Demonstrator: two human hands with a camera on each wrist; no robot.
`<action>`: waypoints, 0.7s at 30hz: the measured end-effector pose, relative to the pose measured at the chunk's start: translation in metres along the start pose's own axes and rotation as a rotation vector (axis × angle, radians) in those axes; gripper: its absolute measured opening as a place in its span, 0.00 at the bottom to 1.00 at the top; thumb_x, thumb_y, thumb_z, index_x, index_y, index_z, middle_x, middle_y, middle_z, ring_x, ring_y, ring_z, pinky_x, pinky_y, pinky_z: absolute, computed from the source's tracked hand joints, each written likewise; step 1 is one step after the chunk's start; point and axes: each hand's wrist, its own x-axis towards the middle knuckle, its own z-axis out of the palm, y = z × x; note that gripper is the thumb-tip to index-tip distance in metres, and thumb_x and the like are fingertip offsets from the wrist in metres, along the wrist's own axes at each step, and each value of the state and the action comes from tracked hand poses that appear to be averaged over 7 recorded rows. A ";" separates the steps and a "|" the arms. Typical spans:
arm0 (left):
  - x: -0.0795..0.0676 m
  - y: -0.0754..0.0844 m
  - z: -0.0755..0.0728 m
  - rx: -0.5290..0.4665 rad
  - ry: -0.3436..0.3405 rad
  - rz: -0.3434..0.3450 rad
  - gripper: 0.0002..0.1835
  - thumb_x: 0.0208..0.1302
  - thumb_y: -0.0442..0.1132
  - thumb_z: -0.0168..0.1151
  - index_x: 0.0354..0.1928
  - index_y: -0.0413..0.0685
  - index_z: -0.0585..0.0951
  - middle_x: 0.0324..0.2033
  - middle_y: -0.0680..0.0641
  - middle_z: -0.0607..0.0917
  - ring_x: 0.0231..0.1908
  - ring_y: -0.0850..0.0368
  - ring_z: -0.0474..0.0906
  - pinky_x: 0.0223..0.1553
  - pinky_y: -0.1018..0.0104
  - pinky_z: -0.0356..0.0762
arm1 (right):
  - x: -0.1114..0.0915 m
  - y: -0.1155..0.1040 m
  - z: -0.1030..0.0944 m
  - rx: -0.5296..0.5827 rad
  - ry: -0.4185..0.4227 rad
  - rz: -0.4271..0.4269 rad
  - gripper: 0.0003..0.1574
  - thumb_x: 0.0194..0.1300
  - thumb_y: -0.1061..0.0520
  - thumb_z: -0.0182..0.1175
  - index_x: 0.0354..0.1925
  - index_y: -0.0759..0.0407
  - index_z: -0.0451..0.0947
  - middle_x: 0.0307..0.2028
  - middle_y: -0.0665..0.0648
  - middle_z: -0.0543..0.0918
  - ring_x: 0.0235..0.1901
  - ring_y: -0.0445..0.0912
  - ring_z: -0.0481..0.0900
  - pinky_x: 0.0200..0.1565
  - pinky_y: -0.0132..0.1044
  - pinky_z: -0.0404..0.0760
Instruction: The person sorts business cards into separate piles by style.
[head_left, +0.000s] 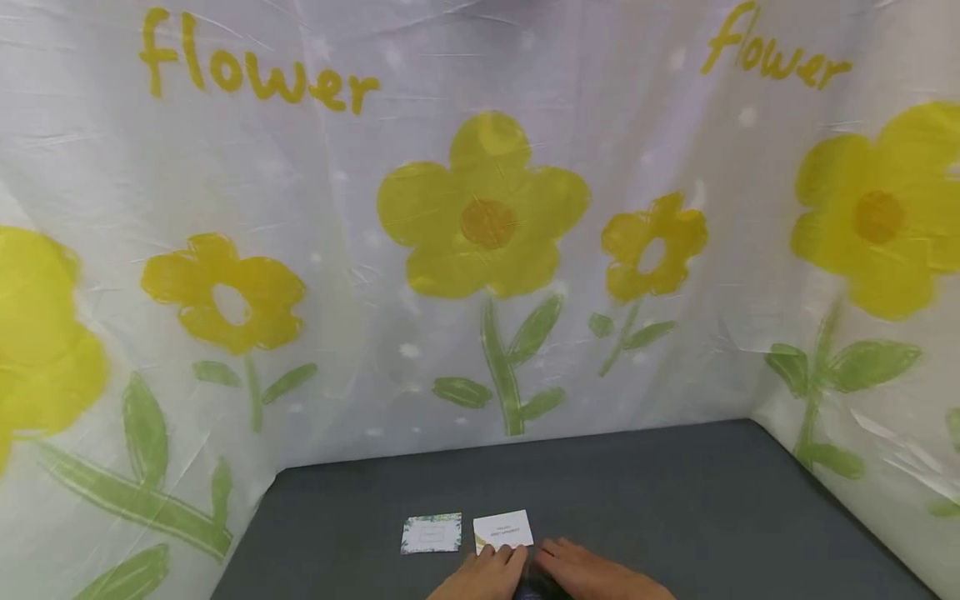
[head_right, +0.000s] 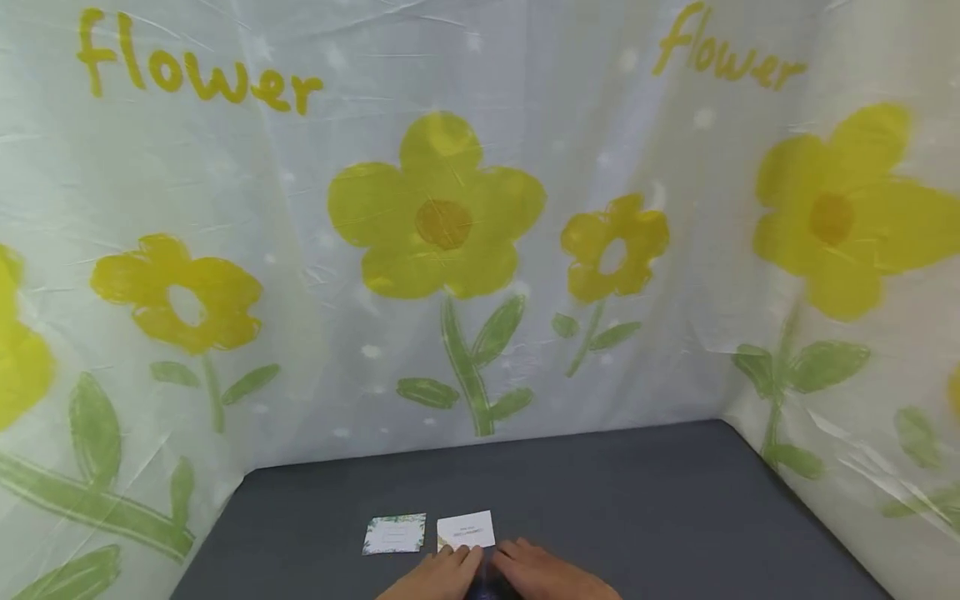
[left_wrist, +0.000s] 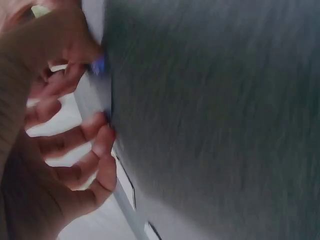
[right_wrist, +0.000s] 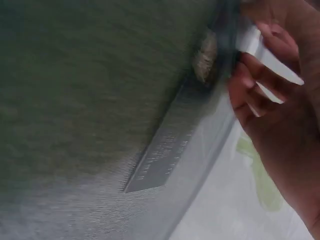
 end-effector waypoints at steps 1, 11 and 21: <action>0.000 0.003 0.001 0.003 -0.017 -0.022 0.39 0.51 0.75 0.43 0.54 0.51 0.64 0.38 0.54 0.76 0.33 0.59 0.71 0.30 0.59 0.71 | -0.003 -0.001 0.001 0.012 0.004 0.007 0.33 0.62 0.36 0.51 0.59 0.47 0.59 0.52 0.47 0.69 0.46 0.35 0.67 0.42 0.32 0.70; 0.072 -0.005 -0.008 -0.056 0.404 0.132 0.32 0.34 0.51 0.70 0.42 0.51 0.65 0.23 0.61 0.72 0.21 0.72 0.66 0.21 0.74 0.64 | -0.023 0.038 -0.052 -0.193 0.150 0.182 0.53 0.36 0.54 0.73 0.59 0.44 0.56 0.44 0.46 0.70 0.39 0.37 0.67 0.41 0.42 0.68; 0.106 -0.015 0.005 0.002 0.350 0.007 0.34 0.32 0.53 0.71 0.42 0.55 0.64 0.22 0.63 0.69 0.24 0.66 0.66 0.27 0.65 0.56 | -0.012 0.075 -0.043 -0.181 0.013 0.277 0.49 0.40 0.56 0.71 0.59 0.52 0.58 0.50 0.51 0.70 0.49 0.45 0.69 0.48 0.48 0.69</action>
